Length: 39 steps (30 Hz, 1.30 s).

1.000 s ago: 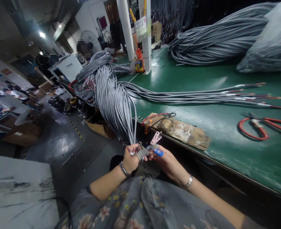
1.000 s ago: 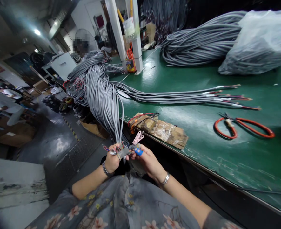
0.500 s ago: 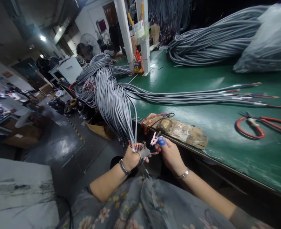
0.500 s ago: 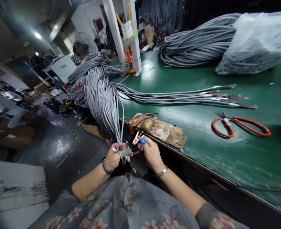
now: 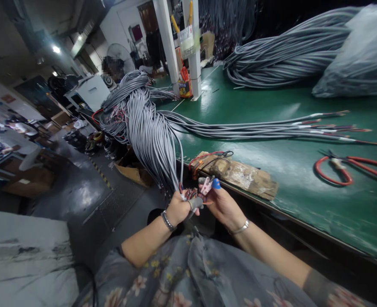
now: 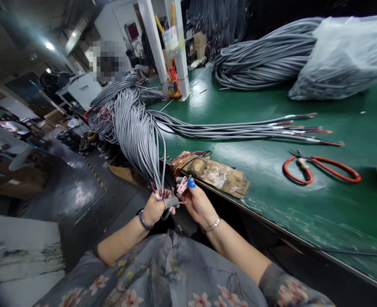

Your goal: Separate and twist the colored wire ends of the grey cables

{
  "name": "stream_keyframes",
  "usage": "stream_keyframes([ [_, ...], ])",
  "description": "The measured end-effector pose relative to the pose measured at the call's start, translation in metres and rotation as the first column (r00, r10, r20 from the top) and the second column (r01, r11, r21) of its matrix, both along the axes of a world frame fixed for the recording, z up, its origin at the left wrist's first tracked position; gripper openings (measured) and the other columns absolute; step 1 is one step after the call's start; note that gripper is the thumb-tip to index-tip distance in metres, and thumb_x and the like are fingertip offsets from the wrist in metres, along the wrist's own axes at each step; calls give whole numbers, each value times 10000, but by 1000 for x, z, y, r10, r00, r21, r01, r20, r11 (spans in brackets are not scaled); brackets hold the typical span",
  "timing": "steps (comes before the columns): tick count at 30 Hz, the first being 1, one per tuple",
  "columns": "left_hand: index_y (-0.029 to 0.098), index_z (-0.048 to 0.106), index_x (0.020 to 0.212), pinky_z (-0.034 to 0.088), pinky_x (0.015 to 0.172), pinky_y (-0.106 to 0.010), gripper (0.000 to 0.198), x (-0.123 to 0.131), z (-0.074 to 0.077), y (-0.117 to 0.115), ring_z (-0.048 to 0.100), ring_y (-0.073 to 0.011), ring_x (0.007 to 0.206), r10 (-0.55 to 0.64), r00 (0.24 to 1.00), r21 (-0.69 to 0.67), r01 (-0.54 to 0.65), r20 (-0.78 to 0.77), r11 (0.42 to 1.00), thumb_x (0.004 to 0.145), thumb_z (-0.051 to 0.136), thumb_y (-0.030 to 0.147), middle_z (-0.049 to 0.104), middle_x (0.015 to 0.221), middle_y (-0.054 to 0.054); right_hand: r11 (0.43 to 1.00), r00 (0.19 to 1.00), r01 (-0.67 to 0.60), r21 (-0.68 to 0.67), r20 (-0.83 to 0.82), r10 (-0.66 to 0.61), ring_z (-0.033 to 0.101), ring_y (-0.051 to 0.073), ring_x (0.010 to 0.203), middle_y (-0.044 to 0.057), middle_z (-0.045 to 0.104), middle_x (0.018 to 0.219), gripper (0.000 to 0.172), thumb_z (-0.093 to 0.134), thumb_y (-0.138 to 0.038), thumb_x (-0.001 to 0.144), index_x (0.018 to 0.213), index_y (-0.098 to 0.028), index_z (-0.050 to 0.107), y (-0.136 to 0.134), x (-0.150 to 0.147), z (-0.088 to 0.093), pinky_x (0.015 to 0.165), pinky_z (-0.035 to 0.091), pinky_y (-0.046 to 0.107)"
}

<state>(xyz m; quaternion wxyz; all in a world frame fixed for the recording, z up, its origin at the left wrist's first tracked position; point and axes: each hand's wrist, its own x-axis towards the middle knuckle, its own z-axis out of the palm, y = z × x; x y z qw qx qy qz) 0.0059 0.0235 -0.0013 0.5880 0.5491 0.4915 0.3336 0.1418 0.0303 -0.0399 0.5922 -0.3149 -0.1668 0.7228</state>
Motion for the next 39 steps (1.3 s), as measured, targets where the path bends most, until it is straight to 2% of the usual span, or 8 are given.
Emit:
stream_keyframes([
  [5,150,573,491,322,435,-231,482,-3,6,-6,443,-88,387,-8,1000,18,8,9,1000,627,738,582,548,422,-18,996,994,-92,10,-52,93,585,165,633,14,694,726,533,775,-710,522,756,-234,721,-3,6,5,582,476,293],
  [8,147,582,506,353,465,-232,481,-6,9,-11,468,-95,420,10,1000,72,-10,1,997,656,731,579,573,450,-28,991,990,-126,37,-56,128,579,157,625,19,699,738,509,758,-703,565,764,-236,720,-5,8,7,595,487,294],
  [13,148,618,574,389,510,-240,434,-5,1,-16,491,-103,456,128,990,148,-136,59,980,724,698,547,614,500,-34,997,999,-37,74,15,36,564,155,625,2,670,696,354,783,-547,659,798,-227,723,-6,8,7,612,486,296],
  [18,158,609,572,390,506,-245,418,3,-6,-14,475,-102,445,197,977,170,-208,76,963,732,692,534,606,492,-26,996,999,-26,83,41,23,563,156,629,4,664,691,440,767,-631,633,782,-220,715,-3,6,3,627,485,306],
  [23,163,592,536,382,487,-242,426,7,-3,-13,466,-100,436,195,981,199,-196,25,960,740,680,526,599,480,-28,993,994,-12,121,107,-1,560,169,613,22,665,685,521,708,-709,636,779,-208,717,0,1,-3,645,481,335],
  [30,166,570,521,377,469,-240,457,7,-1,-13,486,-110,441,198,980,218,-196,14,956,739,672,555,586,460,-26,995,994,-96,40,-38,98,561,164,586,10,688,687,478,820,-640,526,742,-223,730,7,3,-8,651,494,334],
  [35,164,588,531,344,449,-236,455,7,-3,-12,438,-91,414,194,981,207,-185,-28,961,725,680,565,579,464,-19,999,998,-28,19,-49,29,573,168,587,3,701,696,424,841,-592,536,744,-240,730,9,1,-6,639,494,328],
  [39,164,582,526,342,450,-234,440,6,-5,-12,430,-88,409,195,980,215,-184,-31,959,729,684,541,556,449,-8,999,999,-17,48,-27,18,583,179,600,11,704,711,483,804,-663,525,753,-245,722,7,0,-3,632,499,337],
])
